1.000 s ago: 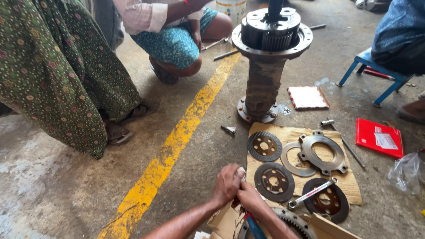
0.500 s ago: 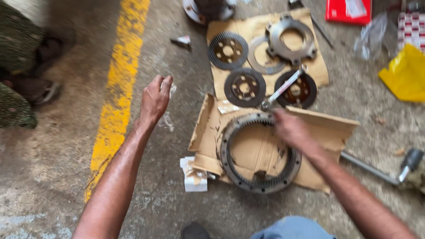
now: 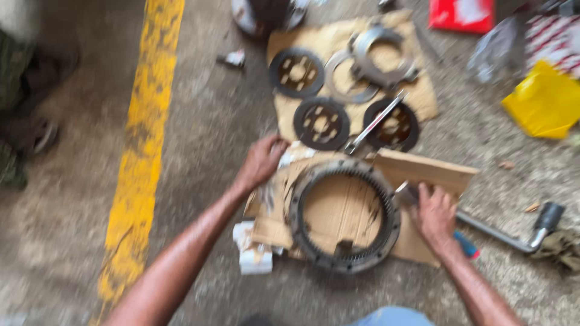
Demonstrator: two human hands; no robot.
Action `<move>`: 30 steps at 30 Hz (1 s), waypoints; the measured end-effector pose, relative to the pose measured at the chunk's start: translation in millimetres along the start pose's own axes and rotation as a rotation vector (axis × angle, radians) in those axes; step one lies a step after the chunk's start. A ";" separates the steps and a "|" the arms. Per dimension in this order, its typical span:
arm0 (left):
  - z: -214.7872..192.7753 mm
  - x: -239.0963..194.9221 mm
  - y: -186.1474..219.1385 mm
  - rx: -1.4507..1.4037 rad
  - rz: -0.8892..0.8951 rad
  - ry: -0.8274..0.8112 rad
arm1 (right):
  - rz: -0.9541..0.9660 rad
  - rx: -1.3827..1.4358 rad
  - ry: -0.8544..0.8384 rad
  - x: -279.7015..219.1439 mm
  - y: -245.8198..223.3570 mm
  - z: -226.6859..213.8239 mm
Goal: The person wipes oil and residue from several circular clutch plates and a large ring gear using a cloth. They use a chisel-like tool to scrape and clean the internal teeth of the gear.
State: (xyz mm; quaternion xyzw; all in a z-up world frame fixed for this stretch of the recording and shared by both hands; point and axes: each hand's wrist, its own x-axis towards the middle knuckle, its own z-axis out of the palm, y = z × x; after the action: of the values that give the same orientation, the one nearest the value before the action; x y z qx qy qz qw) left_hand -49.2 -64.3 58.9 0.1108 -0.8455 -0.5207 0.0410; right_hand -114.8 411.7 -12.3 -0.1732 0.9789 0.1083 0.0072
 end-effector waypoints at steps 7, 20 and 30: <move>69.8 -15.3 14.0 -0.549 0.126 -0.148 | 0.287 1.789 -0.470 11.0 -121.9 -78.0; 49.9 -42.6 46.6 0.101 0.295 -0.102 | 0.389 1.874 -0.242 83.3 -216.0 -92.0; 4.7 -24.6 17.2 0.089 0.031 0.091 | -0.701 0.655 -0.028 -13.4 -289.8 -67.5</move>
State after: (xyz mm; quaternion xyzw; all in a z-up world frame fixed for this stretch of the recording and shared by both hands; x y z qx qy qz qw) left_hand -28.6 -47.1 73.3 0.1229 -0.8667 -0.4764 0.0827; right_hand -1.9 136.1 -6.4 -0.4800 0.8440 -0.2122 0.1107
